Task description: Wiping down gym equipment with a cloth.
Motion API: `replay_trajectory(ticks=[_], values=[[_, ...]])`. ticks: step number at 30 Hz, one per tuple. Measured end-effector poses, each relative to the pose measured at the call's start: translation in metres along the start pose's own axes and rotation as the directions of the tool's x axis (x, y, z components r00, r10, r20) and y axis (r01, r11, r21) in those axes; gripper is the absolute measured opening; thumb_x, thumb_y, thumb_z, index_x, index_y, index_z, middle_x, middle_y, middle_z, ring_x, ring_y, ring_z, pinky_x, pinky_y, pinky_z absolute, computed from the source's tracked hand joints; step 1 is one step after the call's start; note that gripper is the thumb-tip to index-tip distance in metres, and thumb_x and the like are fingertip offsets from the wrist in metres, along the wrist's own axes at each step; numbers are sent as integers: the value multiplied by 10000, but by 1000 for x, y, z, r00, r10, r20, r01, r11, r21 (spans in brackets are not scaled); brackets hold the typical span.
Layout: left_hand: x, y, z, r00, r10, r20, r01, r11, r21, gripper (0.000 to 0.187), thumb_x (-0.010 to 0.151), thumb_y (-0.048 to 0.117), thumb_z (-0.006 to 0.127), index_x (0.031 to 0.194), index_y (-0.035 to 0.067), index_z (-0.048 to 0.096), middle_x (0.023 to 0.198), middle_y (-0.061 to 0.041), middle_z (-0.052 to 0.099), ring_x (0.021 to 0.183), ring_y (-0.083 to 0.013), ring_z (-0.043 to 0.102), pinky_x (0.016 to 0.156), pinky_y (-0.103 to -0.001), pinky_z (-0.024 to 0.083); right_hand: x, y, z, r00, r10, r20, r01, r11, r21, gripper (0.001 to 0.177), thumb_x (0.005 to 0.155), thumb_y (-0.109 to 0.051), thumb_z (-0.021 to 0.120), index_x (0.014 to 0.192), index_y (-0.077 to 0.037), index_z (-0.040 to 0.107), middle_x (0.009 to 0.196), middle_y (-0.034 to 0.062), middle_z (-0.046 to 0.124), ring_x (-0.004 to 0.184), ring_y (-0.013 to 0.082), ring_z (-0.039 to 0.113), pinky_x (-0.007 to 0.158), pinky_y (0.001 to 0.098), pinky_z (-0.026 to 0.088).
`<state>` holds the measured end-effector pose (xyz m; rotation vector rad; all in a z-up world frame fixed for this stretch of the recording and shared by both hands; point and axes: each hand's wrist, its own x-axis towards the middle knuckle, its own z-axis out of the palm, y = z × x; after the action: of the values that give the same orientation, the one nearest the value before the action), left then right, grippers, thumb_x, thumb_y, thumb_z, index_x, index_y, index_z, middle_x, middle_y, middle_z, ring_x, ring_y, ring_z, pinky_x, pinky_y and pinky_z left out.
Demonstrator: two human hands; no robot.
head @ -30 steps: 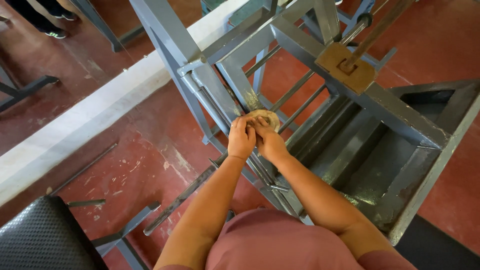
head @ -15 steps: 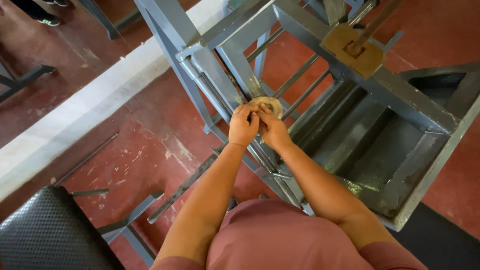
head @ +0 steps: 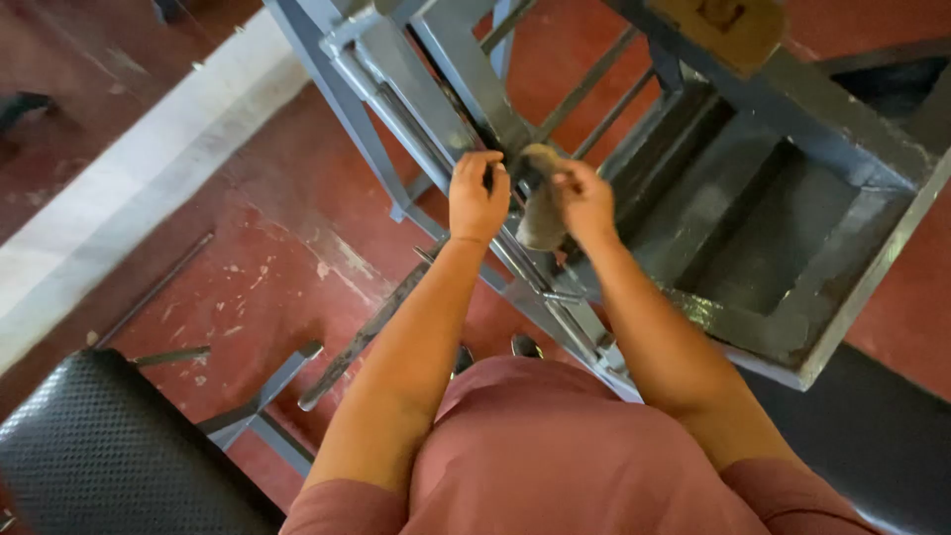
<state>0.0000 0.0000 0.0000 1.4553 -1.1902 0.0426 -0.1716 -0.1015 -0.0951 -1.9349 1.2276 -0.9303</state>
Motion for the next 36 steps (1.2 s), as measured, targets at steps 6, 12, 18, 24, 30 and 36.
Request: replay_trajectory(ticks=[6,12,18,24,30,36], values=[[-2,0,6,997,-68,18,68,998,0,85,872,94,658,928,135,707,882,-64,674,884,-299,705,851,-402,585,-63,-2,37,945,42,-324,5,990,144,25,962,-124,726,960,-126,751,768,103,675,748,234,630,750,355,515],[-6,-8,4,997,-39,60,39,999,-2,81,863,126,674,930,155,709,844,-54,662,855,-287,710,805,-393,605,-116,-31,81,937,-282,207,310,943,-121,536,894,-26,527,1420,64,482,1520,382,389,1437,553,320,1210,622,215],[-5,4,7,996,-82,35,76,984,162,55,827,155,673,878,175,673,833,-9,628,822,-241,701,757,-367,615,-123,95,68,970,-242,-20,197,834,-516,342,815,-102,688,1155,-133,665,1124,131,638,1120,330,626,975,399,545],[-1,10,4,996,-61,57,50,982,180,48,841,152,675,879,180,668,871,3,618,854,-248,699,758,-347,624,-58,11,22,898,12,-440,-71,991,-118,137,838,-159,761,965,-209,772,860,25,726,839,241,718,729,326,597],[-2,6,8,996,-45,81,29,980,195,37,846,157,676,882,151,675,878,-41,623,854,-292,697,772,-378,616,-22,42,74,997,-58,53,68,973,-220,649,1112,-407,470,1513,100,411,1585,401,281,1487,534,276,1180,698,225],[3,9,9,996,-32,88,9,968,251,26,854,190,679,875,183,664,890,-7,623,852,-253,697,785,-354,605,-55,53,80,904,-392,-172,263,825,-500,610,921,-287,777,1318,115,545,1479,439,398,1343,568,471,1109,572,393]])
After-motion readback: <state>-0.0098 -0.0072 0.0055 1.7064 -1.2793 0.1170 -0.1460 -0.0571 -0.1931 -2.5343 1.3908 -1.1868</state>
